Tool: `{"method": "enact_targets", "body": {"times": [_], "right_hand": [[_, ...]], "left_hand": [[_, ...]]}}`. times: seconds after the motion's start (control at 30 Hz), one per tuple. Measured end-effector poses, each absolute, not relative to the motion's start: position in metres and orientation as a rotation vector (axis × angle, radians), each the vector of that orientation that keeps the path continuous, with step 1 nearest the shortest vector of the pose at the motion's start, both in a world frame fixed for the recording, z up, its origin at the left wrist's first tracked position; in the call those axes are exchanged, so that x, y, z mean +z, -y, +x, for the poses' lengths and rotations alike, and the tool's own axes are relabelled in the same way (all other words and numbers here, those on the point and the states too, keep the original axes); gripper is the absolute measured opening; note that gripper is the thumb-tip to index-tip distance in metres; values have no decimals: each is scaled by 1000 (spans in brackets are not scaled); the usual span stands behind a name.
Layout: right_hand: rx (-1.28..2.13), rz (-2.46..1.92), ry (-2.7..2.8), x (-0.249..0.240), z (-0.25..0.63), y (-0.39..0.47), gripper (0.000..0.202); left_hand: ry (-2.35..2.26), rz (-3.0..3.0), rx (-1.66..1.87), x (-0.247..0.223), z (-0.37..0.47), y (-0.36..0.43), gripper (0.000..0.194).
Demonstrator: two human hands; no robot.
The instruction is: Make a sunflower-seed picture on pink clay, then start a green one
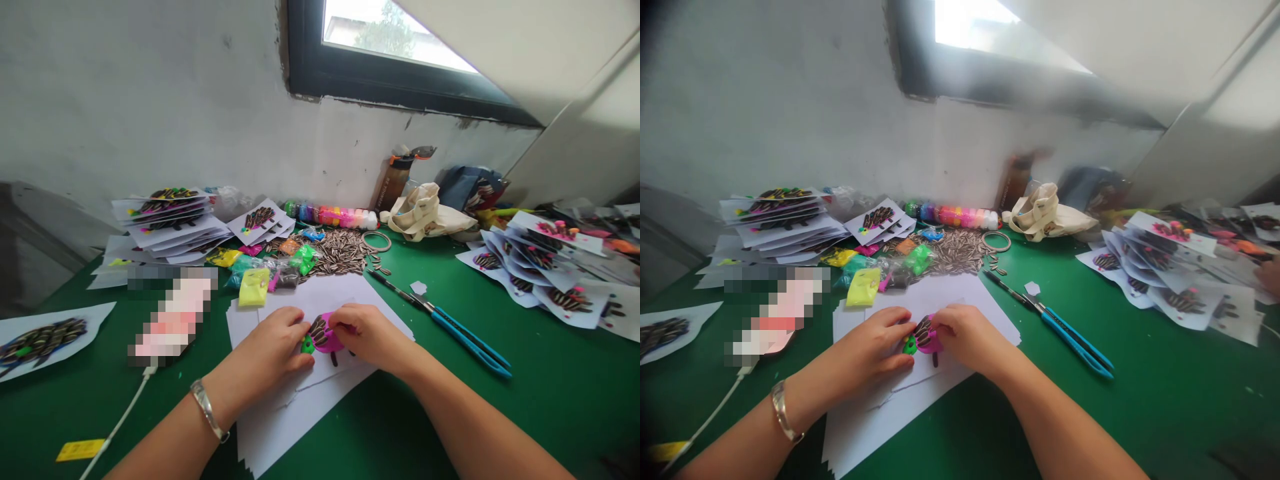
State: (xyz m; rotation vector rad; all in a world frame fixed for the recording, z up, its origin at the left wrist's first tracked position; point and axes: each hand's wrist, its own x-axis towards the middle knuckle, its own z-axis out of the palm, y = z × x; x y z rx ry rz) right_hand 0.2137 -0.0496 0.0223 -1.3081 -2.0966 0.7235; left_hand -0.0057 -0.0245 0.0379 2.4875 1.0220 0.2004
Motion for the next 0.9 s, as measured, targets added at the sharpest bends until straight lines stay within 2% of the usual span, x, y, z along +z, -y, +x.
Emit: {"method": "enact_targets", "body": {"times": [0.33,0.9], "right_hand": [[605,-1362,2199,19,214,47,28],[495,-1335,2220,8,208,44,22]], "left_hand": [[-1023,2486,173,38,-5,24,21],[-1030,2473,185,41,-4,26,18]]}}
